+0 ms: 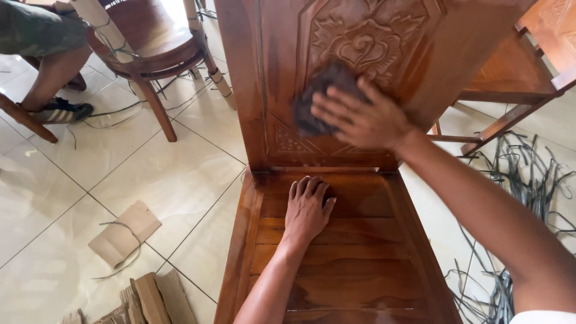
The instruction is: The person wipes a wooden chair with a cloth and then wraps the legs of a wooden table with paper and string.
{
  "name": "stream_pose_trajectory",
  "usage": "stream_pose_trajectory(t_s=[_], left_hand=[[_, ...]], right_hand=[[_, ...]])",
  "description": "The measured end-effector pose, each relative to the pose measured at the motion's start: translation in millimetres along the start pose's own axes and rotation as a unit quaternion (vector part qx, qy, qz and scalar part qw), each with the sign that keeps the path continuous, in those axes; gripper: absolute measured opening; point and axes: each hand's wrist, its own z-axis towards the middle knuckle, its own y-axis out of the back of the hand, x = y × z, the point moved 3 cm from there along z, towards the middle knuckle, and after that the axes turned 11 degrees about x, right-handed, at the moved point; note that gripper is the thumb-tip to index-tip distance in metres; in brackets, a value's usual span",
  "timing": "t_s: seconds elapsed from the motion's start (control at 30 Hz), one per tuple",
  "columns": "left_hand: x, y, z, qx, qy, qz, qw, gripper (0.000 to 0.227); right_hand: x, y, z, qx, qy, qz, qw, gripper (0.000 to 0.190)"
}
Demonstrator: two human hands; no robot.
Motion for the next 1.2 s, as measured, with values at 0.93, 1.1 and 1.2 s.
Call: stream_pose_trajectory(t_s=[0.93, 1.1, 1.2], left_hand=[[-2, 3, 2, 0.002, 0.006, -0.013, 1.0, 0.043], [-1, 0, 3, 0.013, 0.011, -0.01, 1.0, 0.044], [1, -1, 3, 0.015, 0.01, -0.008, 1.0, 0.044]], right_hand=[[-76, 47, 26, 0.059, -0.311, 0.086, 0.945, 0.069], [-68, 40, 8, 0.033, -0.394, 0.201, 0.896, 0.064], [-28, 19, -22, -0.022, -0.371, 0.071, 0.926, 0.068]])
